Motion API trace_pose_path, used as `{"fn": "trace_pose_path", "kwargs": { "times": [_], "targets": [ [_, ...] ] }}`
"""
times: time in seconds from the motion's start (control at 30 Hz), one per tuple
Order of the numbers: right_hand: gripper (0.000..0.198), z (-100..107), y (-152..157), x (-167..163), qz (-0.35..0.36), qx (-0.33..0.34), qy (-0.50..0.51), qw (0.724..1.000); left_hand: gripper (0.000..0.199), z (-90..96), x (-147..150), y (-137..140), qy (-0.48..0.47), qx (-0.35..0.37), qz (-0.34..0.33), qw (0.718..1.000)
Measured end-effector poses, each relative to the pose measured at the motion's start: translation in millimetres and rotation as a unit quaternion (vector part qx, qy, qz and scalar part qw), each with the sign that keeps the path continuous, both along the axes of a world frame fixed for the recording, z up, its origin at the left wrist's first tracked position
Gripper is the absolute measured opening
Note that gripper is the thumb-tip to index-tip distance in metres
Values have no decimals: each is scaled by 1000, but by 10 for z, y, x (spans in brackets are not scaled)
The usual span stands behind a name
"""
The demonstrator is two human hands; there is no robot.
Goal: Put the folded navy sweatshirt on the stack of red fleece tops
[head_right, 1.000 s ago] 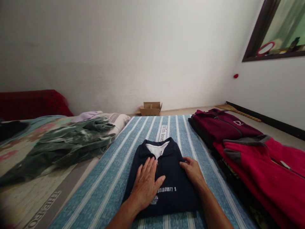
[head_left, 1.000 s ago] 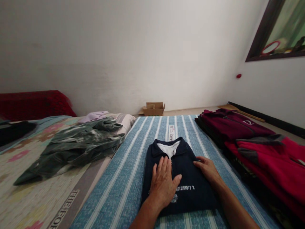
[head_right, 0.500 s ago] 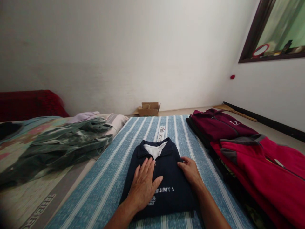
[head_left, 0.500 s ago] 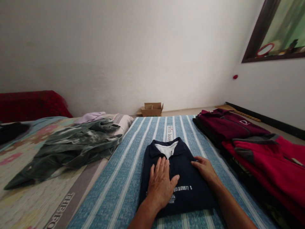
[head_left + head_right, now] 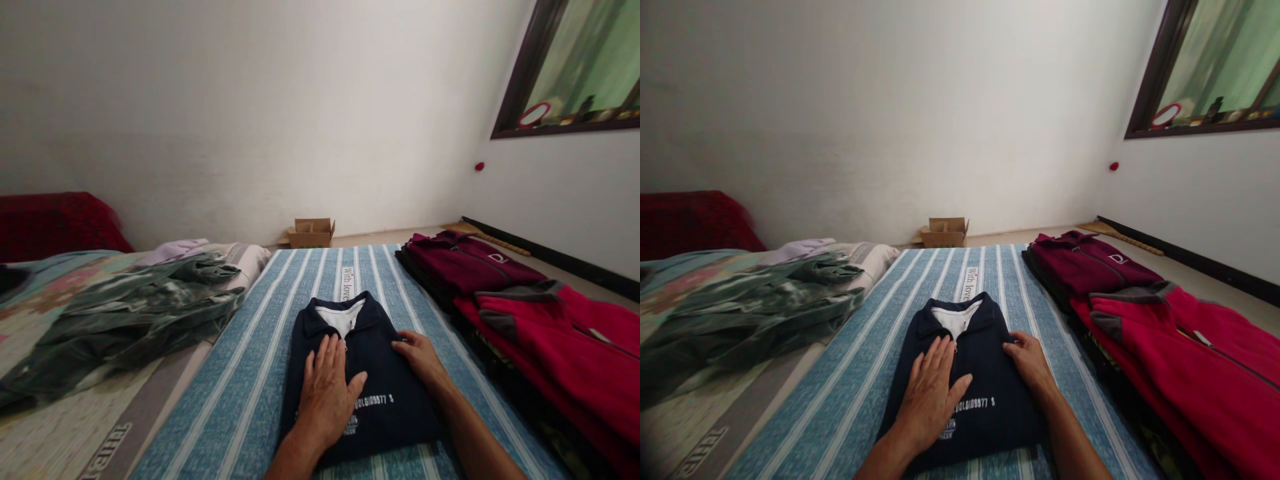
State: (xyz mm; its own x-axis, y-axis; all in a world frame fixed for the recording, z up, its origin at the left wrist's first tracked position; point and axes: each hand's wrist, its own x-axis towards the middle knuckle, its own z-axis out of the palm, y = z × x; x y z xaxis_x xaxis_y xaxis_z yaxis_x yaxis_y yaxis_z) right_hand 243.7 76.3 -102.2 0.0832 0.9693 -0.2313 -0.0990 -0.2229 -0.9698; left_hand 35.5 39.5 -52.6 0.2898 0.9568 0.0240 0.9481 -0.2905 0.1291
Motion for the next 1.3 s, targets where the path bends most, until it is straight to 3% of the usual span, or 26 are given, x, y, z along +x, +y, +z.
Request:
{"fn": "trace_pose_path", "kwargs": {
  "times": [0.87,1.3],
  "targets": [
    [33,2,-12,14,0,-10,-10,1000,67,64,20,-42,-15,-27,10,999],
    [38,80,-137,31,-14,-71,-21,997,74,-65,-38,-114,-90,-25,-7,996]
  ]
}}
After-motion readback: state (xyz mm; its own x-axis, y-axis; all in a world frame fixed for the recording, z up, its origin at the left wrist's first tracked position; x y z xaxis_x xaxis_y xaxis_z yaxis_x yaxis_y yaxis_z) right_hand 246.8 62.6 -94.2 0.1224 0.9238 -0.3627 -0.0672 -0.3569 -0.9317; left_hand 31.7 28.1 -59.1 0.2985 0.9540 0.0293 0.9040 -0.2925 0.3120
